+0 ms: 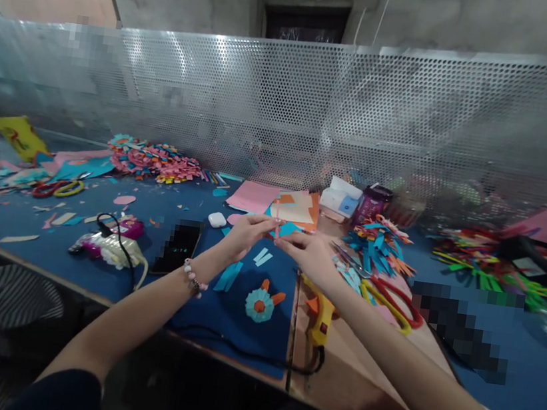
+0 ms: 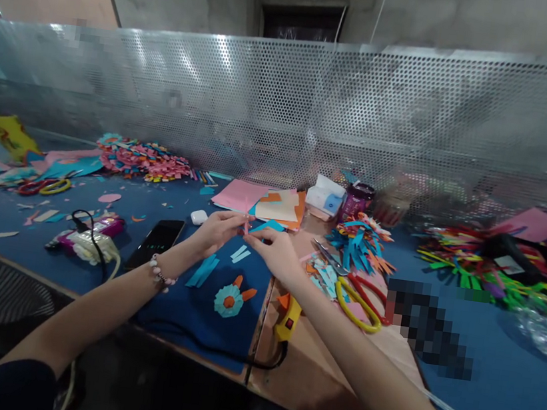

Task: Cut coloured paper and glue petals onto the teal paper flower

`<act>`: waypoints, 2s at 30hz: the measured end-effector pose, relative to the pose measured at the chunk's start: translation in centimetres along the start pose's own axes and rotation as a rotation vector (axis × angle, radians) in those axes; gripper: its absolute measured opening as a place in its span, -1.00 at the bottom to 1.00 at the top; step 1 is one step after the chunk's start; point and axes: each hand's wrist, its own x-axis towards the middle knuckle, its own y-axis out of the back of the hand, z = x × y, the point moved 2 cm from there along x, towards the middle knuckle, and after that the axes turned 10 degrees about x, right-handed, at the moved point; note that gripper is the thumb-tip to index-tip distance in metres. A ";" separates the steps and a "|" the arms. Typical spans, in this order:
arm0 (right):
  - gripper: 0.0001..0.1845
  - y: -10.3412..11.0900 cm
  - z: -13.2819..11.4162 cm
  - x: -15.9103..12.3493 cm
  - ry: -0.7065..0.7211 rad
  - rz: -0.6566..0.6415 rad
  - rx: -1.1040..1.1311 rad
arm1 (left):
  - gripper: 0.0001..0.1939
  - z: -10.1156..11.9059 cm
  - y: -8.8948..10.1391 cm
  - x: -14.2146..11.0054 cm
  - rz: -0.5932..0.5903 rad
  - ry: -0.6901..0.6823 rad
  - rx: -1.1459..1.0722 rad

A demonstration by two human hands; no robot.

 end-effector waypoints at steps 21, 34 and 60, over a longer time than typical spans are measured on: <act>-0.68 -0.9 0.1 0.3 -0.123 0.039 0.125 | -0.75 0.4 -0.1 -0.3 0.048 -0.033 -0.016; -0.70 -1.2 0.0 0.8 -0.240 0.047 0.368 | -0.74 0.8 -0.1 -0.4 0.065 -0.062 -0.024; -0.74 -2.1 0.0 0.6 -0.255 0.061 0.574 | -0.78 1.2 -0.3 -0.6 0.018 -0.072 -0.110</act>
